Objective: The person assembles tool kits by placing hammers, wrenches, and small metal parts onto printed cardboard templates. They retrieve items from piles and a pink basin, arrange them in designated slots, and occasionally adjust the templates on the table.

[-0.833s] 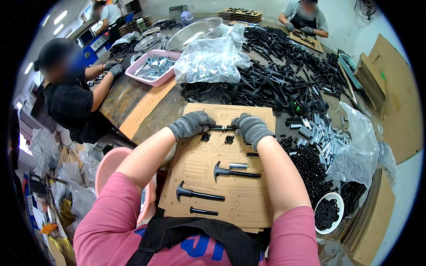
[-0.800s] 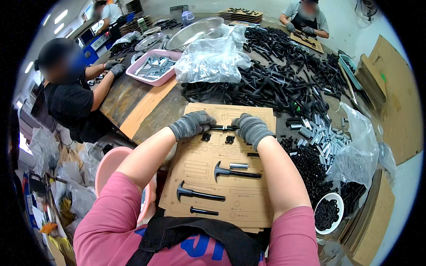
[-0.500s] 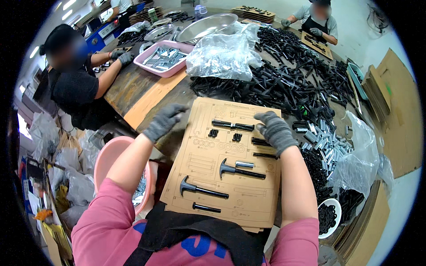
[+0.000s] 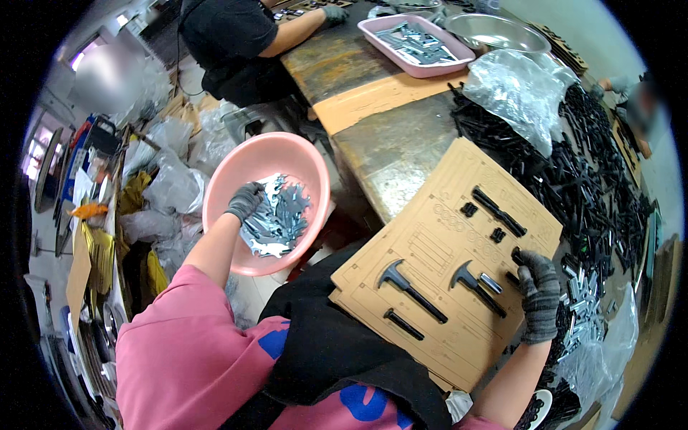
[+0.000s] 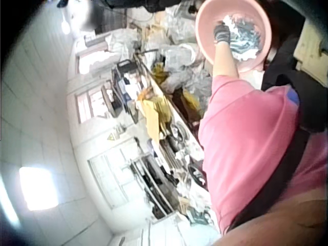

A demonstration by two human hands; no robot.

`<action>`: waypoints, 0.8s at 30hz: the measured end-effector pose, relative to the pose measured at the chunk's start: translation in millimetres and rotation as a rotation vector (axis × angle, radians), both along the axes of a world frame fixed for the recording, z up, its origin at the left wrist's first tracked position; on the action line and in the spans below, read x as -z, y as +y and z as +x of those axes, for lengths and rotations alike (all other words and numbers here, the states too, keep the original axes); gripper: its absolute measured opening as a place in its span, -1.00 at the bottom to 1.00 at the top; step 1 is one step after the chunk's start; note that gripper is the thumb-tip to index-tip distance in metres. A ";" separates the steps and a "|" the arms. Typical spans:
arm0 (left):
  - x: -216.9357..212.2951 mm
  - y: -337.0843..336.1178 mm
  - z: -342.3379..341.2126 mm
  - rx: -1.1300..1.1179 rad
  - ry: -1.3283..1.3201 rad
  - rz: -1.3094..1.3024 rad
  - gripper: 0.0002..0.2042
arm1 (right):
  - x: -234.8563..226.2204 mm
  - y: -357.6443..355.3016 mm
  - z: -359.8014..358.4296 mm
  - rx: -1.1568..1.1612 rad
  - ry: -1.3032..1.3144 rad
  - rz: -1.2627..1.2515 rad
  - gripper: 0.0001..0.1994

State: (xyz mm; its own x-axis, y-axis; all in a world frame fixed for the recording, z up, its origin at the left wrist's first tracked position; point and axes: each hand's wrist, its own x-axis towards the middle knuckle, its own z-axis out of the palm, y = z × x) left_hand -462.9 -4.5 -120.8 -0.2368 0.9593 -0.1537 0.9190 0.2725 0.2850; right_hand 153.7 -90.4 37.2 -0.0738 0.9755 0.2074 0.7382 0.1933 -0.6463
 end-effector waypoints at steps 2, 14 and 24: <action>17.8 -12.8 -1.0 0.124 0.066 -0.120 -0.75 | 3.0 -4.2 -6.0 0.028 0.020 -0.034 -0.77; 86.4 42.4 54.0 0.624 0.388 -0.126 -0.64 | -8.9 -22.2 -37.0 0.105 0.054 -0.142 -0.76; 43.2 63.2 83.8 0.676 0.548 -0.607 -0.68 | -10.1 -19.0 -46.7 0.021 0.094 -0.117 -0.73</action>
State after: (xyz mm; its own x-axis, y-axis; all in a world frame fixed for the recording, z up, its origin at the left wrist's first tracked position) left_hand -379.1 58.8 -164.0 0.1351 0.7159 -0.6850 0.8942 -0.3858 -0.2269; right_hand 107.0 -109.4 47.3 -0.0385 0.9945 0.0974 0.6767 0.0977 -0.7298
